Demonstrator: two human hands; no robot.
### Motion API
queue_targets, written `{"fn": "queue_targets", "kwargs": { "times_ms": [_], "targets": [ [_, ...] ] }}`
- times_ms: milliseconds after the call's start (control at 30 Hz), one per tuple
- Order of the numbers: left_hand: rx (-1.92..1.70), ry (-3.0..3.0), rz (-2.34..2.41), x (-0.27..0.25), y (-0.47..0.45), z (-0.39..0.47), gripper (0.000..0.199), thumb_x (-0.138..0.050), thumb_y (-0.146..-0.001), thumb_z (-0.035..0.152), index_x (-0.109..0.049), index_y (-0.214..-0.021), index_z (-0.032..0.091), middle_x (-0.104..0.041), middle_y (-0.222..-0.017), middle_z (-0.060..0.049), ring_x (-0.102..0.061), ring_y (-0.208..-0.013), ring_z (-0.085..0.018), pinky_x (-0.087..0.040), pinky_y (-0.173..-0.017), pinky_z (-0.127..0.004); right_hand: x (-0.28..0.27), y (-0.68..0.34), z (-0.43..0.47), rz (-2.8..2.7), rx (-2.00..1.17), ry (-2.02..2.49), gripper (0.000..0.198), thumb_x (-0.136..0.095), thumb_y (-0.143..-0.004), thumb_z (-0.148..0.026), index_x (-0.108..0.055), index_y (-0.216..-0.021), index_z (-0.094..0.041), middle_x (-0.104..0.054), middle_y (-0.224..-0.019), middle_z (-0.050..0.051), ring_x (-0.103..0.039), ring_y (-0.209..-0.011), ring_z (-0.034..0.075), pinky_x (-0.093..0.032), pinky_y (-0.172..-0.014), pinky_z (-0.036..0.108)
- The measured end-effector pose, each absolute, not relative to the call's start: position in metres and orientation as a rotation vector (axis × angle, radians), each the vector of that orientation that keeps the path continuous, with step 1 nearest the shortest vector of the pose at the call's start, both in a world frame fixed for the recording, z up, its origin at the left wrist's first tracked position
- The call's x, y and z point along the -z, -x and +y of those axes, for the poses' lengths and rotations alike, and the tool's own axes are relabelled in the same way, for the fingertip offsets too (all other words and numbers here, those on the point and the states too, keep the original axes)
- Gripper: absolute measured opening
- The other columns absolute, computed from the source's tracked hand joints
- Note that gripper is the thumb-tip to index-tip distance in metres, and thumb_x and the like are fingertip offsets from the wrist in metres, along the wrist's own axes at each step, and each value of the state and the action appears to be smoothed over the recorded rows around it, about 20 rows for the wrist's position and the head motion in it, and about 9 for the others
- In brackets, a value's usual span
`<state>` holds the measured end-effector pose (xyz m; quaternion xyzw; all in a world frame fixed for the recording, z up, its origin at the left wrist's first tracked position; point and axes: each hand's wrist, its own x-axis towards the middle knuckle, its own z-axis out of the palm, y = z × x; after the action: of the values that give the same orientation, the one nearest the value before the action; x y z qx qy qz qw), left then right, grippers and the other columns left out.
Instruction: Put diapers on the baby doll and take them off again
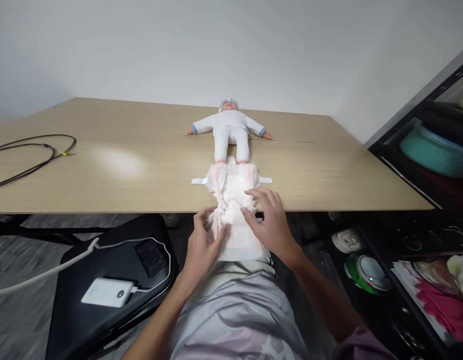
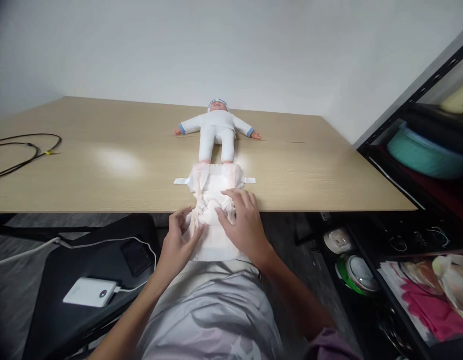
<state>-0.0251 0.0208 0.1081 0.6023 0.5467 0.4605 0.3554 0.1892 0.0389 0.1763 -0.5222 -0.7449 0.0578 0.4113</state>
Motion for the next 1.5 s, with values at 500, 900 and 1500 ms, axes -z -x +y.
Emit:
{"fn": "queue_targets", "kwargs": {
  "times_ms": [500, 900, 1500],
  "targets": [
    [-0.444, -3.035, 1.13, -0.19, 0.069, 0.291, 0.078, -0.07, -0.089, 0.01, -0.056, -0.164, 0.023, -0.038, -0.178, -0.021, -0.04, -0.159, -0.048, -0.037, -0.127, -0.068, -0.15, -0.169, 0.114, -2.342, -0.205, 1.432, 0.07, -0.054, -0.116, -0.048, -0.041, -0.177, -0.017, -0.045, -0.176, 0.02, -0.036, -0.166, 0.038, -0.033, -0.139, 0.059],
    [-0.236, -3.164, 0.495, -0.196, 0.029, 0.333, 0.095, -0.065, -0.079, 0.005, -0.052, -0.169, 0.031, -0.041, -0.182, -0.01, -0.04, -0.164, -0.039, -0.032, -0.131, -0.056, -0.154, -0.169, 0.115, -2.329, -0.239, 1.431, 0.064, -0.053, -0.117, -0.052, -0.049, -0.173, -0.021, -0.035, -0.183, 0.015, -0.023, -0.174, 0.037, -0.027, -0.142, 0.064],
    [-0.568, -2.86, 0.239, -0.237, -0.011, 0.35, 0.038, -0.058, -0.1, 0.024, -0.075, -0.134, 0.027, -0.074, -0.144, -0.009, -0.061, -0.124, -0.033, -0.043, -0.111, -0.046, -0.154, -0.167, 0.137, -2.37, -0.329, 1.456, 0.074, -0.061, -0.112, -0.052, -0.038, -0.178, -0.027, -0.021, -0.188, 0.01, -0.018, -0.176, 0.036, -0.027, -0.141, 0.067]
  ]
}}
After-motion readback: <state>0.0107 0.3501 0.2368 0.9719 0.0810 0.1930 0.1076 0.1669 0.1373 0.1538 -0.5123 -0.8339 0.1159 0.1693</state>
